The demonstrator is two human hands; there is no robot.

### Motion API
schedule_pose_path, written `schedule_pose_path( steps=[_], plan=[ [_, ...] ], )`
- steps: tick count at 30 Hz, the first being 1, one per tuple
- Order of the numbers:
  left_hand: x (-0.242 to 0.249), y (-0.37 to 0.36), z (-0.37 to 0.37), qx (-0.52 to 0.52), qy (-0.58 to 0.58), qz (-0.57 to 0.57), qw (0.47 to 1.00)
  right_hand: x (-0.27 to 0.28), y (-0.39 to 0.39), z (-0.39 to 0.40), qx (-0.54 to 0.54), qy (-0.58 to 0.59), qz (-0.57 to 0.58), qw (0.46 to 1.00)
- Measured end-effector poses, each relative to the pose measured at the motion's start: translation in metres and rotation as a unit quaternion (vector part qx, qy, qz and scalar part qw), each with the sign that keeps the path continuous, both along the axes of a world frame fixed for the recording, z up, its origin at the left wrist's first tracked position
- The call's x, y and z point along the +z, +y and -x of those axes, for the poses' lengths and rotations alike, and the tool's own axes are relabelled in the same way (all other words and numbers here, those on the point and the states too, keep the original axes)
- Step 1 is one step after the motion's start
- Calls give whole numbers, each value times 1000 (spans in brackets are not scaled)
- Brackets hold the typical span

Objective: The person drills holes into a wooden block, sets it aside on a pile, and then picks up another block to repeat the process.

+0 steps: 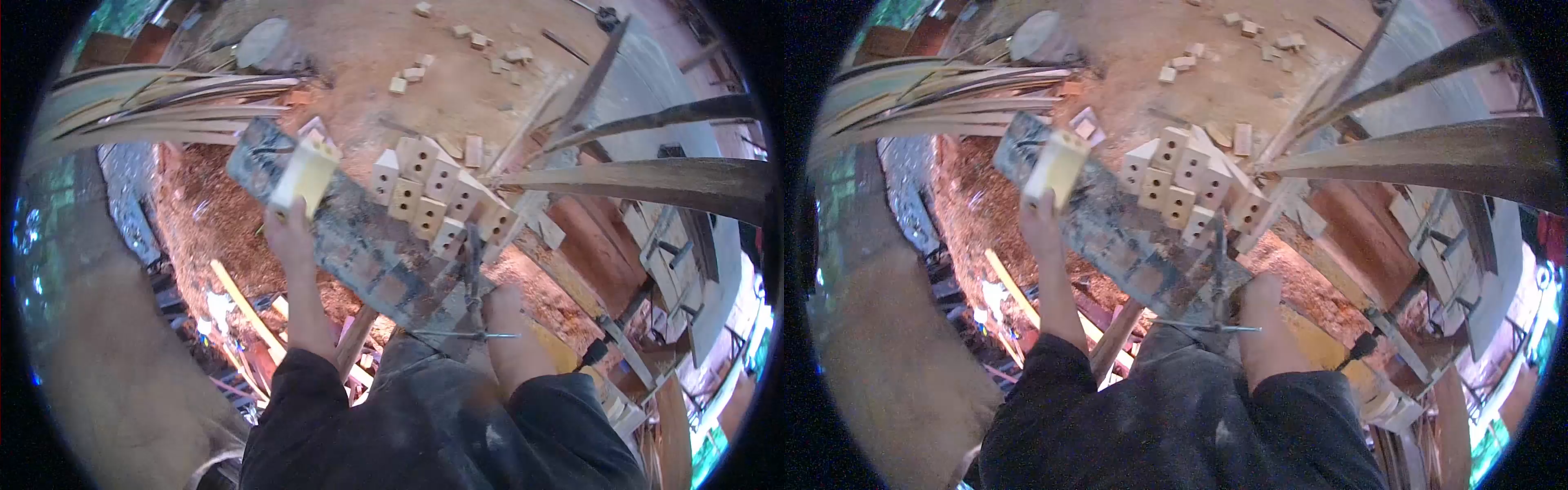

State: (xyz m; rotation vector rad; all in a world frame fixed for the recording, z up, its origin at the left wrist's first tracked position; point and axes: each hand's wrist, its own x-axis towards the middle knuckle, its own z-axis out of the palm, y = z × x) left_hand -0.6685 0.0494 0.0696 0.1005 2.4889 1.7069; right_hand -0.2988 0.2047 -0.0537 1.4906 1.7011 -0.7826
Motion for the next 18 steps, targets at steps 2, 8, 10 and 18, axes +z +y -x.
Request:
schedule_pose_path(
  steps=[2, 8, 10, 18],
  plan=[
    [32, 66, 7, -79, 46, 27, 995, 2, 4, 4, -5, -14, 14, 1000],
    [-7, 226, 26, -395, 143, 263, 869, 6, 6, 6, -7, -40, 37, 999],
    [-32, 265, 18, -463, 81, 323, 822, 7, 7, 5, -8, -40, 40, 998],
    [-86, 329, -11, -550, 197, 427, 690, 14, 13, 11, -4, -58, 70, 996]
  ],
)
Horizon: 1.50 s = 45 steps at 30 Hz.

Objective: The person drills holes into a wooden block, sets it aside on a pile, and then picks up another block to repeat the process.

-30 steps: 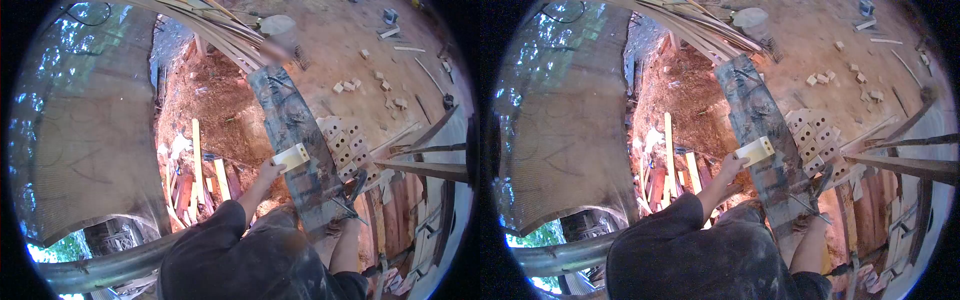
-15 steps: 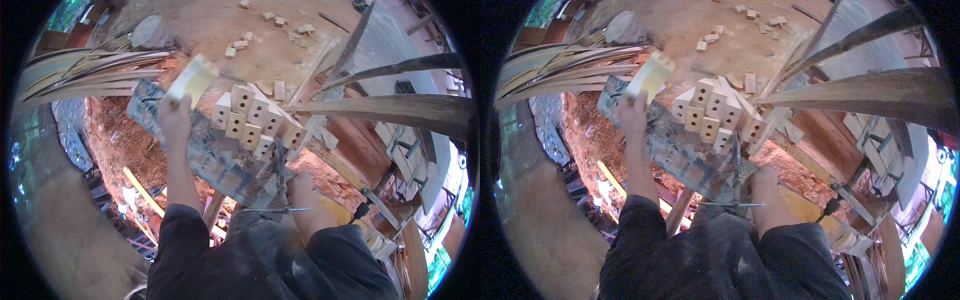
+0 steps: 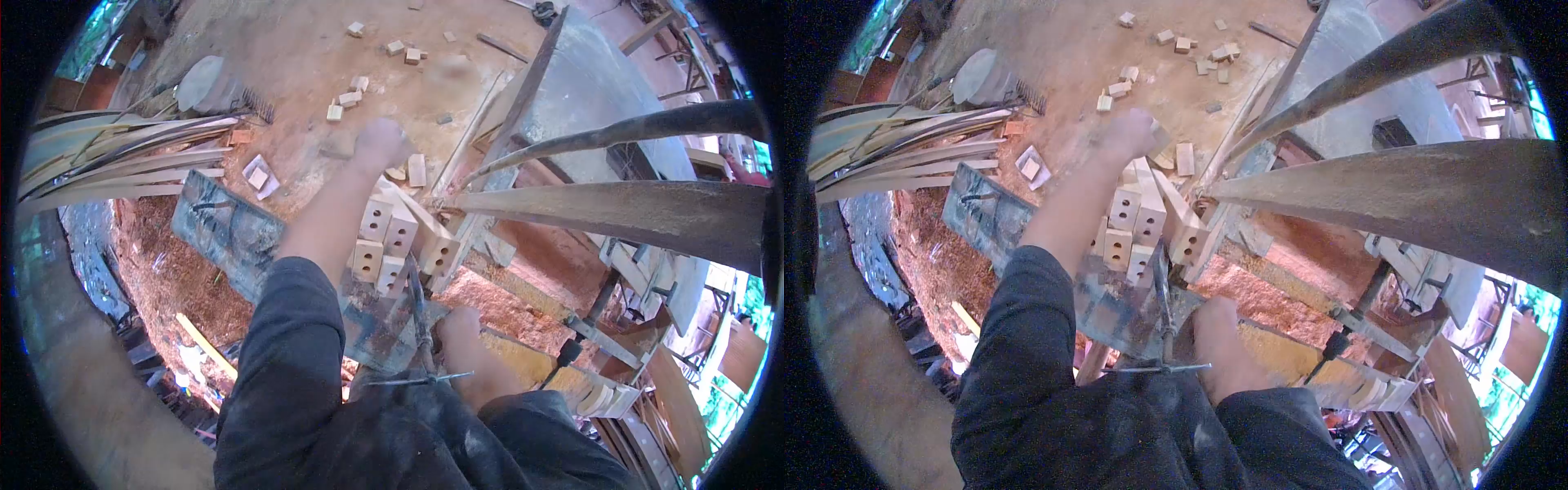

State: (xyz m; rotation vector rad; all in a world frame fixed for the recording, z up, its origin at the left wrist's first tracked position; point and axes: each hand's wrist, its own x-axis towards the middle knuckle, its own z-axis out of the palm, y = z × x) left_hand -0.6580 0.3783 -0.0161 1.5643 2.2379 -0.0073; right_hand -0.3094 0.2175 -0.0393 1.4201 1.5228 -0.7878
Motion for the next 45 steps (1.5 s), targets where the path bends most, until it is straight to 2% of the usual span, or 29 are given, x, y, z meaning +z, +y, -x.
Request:
schedule_pose_path(
  steps=[5, 7, 9, 11, 12, 13, 14, 16, 17, 18, 19, 20, 21, 22, 23, 24, 25, 26, 28, 29, 30, 31, 33, 37, 39, 40, 42, 44, 45],
  plan=[
    [-9, 17, 0, -22, -68, -17, 997, -1, -6, 1, -10, -28, 49, 998],
    [-10, 15, 27, -126, 11, -33, 991, 10, -8, 2, -11, -33, 61, 998],
    [30, -24, 48, 83, -108, -162, 977, 29, -15, 2, 65, 88, -110, 988],
    [35, -74, 75, 224, -215, -213, 926, 23, -13, 6, 22, 54, -107, 993],
    [54, -106, 81, 230, -141, -212, 939, 18, -13, 6, -22, 18, -104, 994],
    [56, -143, 91, 102, -107, -364, 919, 8, -16, 1, -24, 18, -105, 994],
    [56, -178, 92, 284, -201, -321, 881, -6, -18, -5, -13, 21, -82, 996],
    [35, -261, 95, 416, -154, -355, 823, -6, -22, -8, -5, 26, -61, 998],
    [13, -314, 103, 417, -77, -351, 835, 7, -21, -5, 29, 53, -112, 992],
    [23, -342, 75, 523, -35, -345, 778, 16, -22, -3, 63, 79, -162, 982],
    [-6, -397, 68, 529, 16, -362, 767, 14, -24, -5, 61, 79, -165, 981],
    [24, -405, 30, 615, -17, -340, 711, 7, -27, -10, 60, 79, -175, 980],
    [-20, -461, 26, 652, 70, -270, 705, -2, -30, -17, 59, 77, -185, 978],
    [-13, -487, 8, 690, 8, -105, 716, -29, -28, -29, 55, 76, -190, 977],
    [-20, -508, -15, 577, 96, 51, 810, -65, -24, -46, 5, 82, -163, 983],
    [-41, -534, -40, 430, 180, 204, 861, -78, -24, -60, -47, 86, -135, 986],
    [-90, -574, -59, 414, 162, 189, 876, -69, -24, -64, -54, 82, -143, 985],
    [-138, -608, -78, 394, 143, 174, 891, -57, -29, -65, -209, 150, -59, 964],
    [-164, -637, -119, 317, -40, 110, 941, -35, -54, -72, -505, 275, 103, 812],
    [-187, -646, -133, 522, -302, 103, 791, -1, -68, -70, -634, 331, 170, 678],
    [-210, -647, -139, 655, -519, 106, 539, 37, -87, -79, -503, 358, 109, 779],
    [-187, -638, -152, 632, -551, 142, 526, 98, -100, -78, -364, 359, 42, 858],
    [-136, -618, -163, 519, -555, 214, 614, 95, -121, -130, -79, 425, 187, 882],
    [-78, -593, -123, 365, -491, 343, 713, 154, -184, -189, -151, 549, 168, 805],
    [-62, -571, -111, 333, -448, 364, 746, 214, -178, -219, -260, 385, 203, 862],
    [-58, -558, -110, 324, -429, 363, 761, 210, -184, -245, -275, 393, 191, 856],
    [-51, -536, -119, 310, -401, 348, 788, 189, -206, -303, -296, 522, 214, 770],
    [-50, -515, -143, 300, -387, 325, 809, 179, -211, -378, -311, 463, 177, 811],
    [-47, -508, -158, 298, -384, 314, 816, 184, -221, -407, -398, 421, 54, 814]
  ],
)
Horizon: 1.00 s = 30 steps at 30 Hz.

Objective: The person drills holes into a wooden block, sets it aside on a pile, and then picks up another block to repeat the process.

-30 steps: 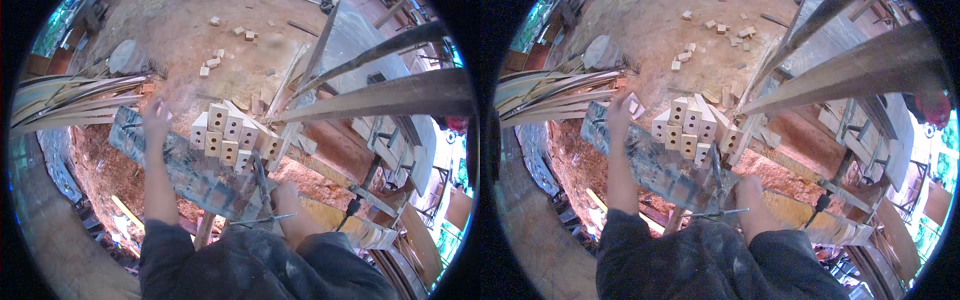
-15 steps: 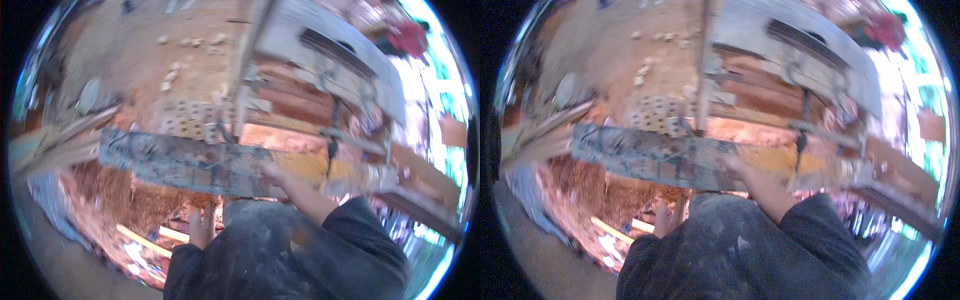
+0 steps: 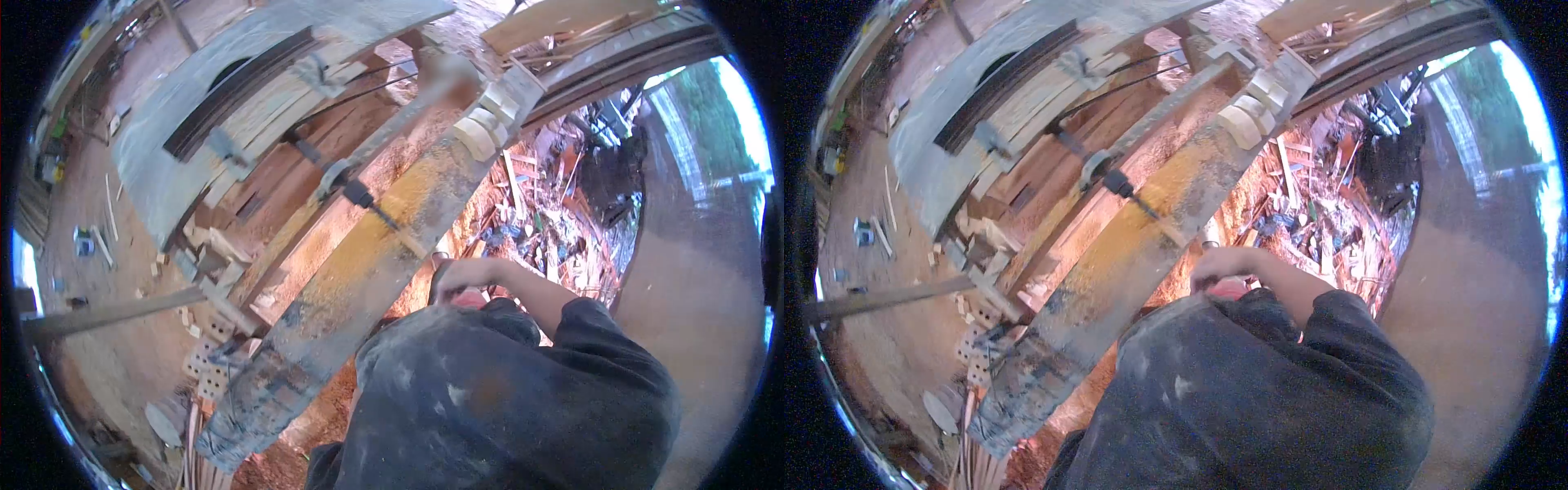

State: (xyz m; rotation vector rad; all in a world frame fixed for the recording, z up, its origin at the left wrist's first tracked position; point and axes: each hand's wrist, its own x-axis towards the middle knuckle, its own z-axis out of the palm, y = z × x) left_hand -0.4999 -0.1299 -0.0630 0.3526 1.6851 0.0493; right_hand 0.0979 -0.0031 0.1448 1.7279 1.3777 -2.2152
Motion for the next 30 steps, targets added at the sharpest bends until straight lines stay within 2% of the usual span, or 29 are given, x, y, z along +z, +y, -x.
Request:
schedule_pose_path(
  steps=[1, 2, 3, 4, 5, 6, 7, 8, 10, 11, 13, 14, 16, 18, 21, 22, 23, 25, 26, 27, 28, 29, 30],
  plan=[
    [1, 7, -18, 0, 5, -9, 1000, 6, -8, -30, -115, -89, -42, 988],
    [3, 12, -40, 1, 9, -19, 1000, -23, -20, -74, -170, -208, -125, 955],
    [6, 17, -65, 4, 15, -28, 1000, -55, -28, -117, -218, -319, -204, 900],
    [8, 18, -90, 7, 21, -36, 999, -57, -17, -155, -245, -378, -164, 878],
    [11, 20, -115, 11, 26, -43, 999, -94, -20, -208, -191, -389, -231, 871],
    [13, 20, -142, 11, 31, -49, 998, -68, 5, -222, -372, -329, -166, 852],
    [17, 20, -167, 10, 36, -55, 998, -65, 21, -233, -441, -340, -257, 790],
    [21, 20, -193, 6, 40, -57, 998, -73, 38, -259, -425, -338, -291, 788],
    [27, 25, -239, 0, 45, -66, 997, -124, 65, -306, -378, -417, -357, 745],
    [28, 25, -253, -3, 51, -69, 996, -126, 76, -306, -378, -408, -356, 751],
    [33, 29, -278, -7, 55, -75, 996, -120, 107, -304, -337, -509, -340, 715],
    [37, 28, -286, -9, 57, -74, 996, -128, 113, -307, -330, -504, -354, 715],
    [44, 31, -301, -9, 57, -76, 995, -153, 127, -308, -302, -539, -234, 750],
    [44, 34, -306, -20, 49, -74, 996, -143, 131, -309, -300, -523, -184, 777],
    [36, 42, -296, -54, 23, -64, 996, -153, 124, -306, -327, -530, -181, 761],
    [32, 45, -288, -69, 10, -58, 996, -141, 116, -301, -522, -215, -76, 822],
    [31, 51, -280, -87, -5, -49, 995, -129, 107, -294, -634, 134, 38, 761],
    [29, 65, -262, -130, -39, -23, 990, -123, 65, -262, -637, 247, 20, 729],
    [30, 78, -256, -154, -56, -13, 986, -85, 48, -227, -622, 237, -2, 747],
    [33, 90, -249, -179, -69, 0, 981, -87, 26, -208, -581, 368, 10, 726],
    [35, 101, -243, -206, -82, 11, 975, -61, 13, -178, -547, 485, 30, 682],
    [40, 114, -239, -232, -96, 21, 968, -52, 4, -146, -606, 359, -23, 709],
    [46, 125, -236, -251, -107, 30, 962, -59, -3, -128, -590, 409, 28, 696]
  ],
)
